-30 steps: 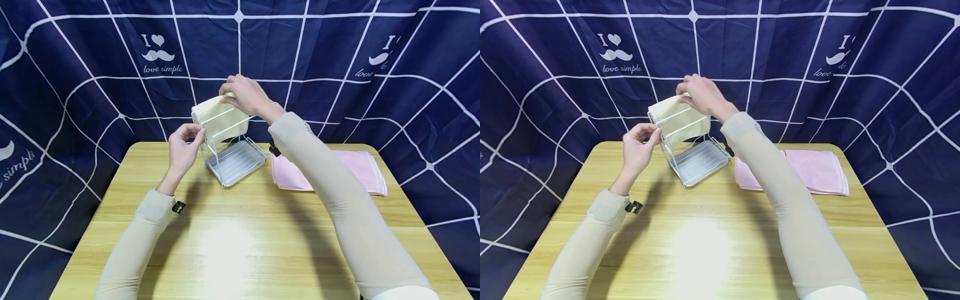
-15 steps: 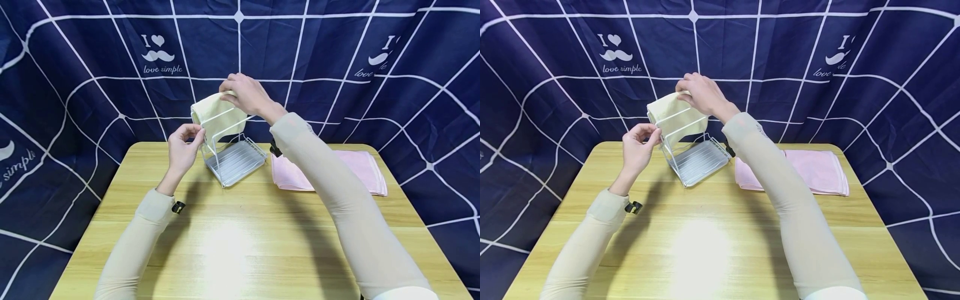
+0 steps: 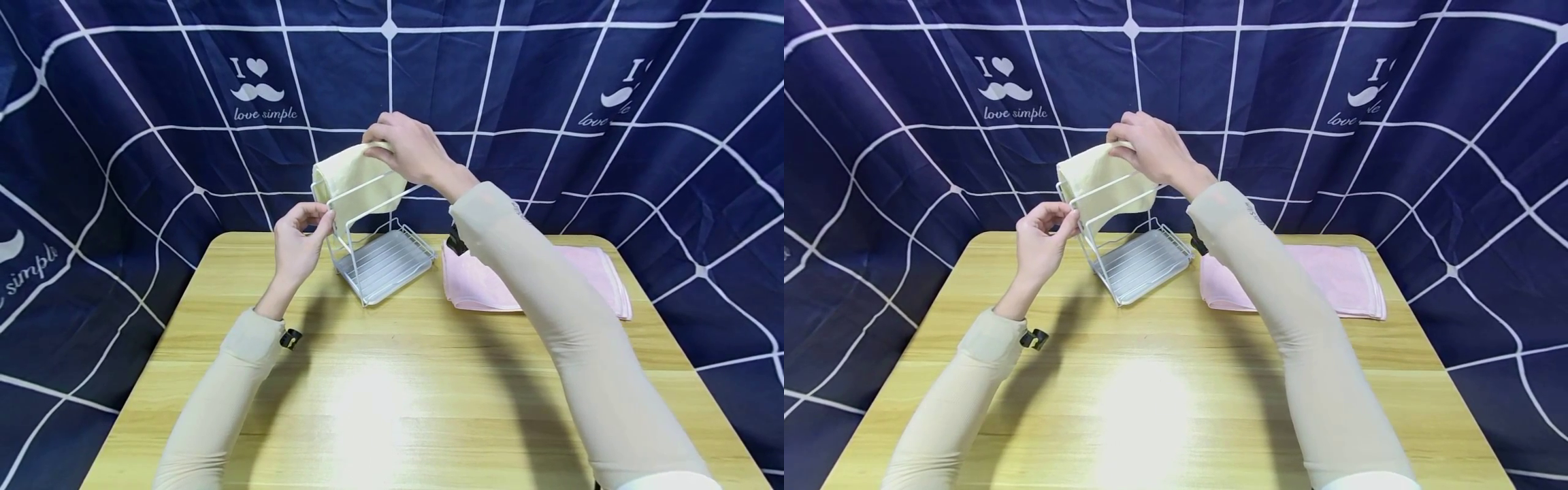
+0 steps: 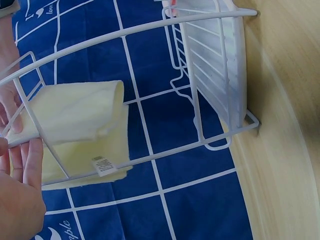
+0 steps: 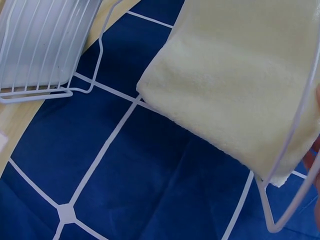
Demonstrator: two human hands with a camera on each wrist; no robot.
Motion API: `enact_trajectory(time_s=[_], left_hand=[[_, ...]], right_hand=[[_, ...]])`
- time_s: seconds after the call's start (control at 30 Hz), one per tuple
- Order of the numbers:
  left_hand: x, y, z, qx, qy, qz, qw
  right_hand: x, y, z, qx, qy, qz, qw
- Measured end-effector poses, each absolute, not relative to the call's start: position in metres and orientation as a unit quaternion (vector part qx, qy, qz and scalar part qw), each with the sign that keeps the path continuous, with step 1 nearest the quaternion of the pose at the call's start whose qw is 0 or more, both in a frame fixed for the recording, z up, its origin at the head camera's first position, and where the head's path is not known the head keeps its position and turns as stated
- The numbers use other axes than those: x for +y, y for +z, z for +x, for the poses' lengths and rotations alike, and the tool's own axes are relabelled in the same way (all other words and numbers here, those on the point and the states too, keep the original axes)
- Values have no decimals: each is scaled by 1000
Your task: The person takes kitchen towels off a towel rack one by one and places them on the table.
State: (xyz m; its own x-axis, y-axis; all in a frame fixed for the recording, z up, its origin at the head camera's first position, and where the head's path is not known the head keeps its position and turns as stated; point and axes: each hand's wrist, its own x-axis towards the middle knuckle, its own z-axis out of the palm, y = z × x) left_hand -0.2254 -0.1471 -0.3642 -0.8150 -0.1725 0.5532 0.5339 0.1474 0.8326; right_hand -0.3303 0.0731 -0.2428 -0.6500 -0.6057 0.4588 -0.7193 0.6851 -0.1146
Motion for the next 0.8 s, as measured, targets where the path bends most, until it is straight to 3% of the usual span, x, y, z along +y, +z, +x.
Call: enact_trajectory(time_s=[0.8], left_hand=[[-148, -363, -226, -712, -630, -139, 279]], right_hand=[[93, -222, -320, -879, 168, 365, 259]])
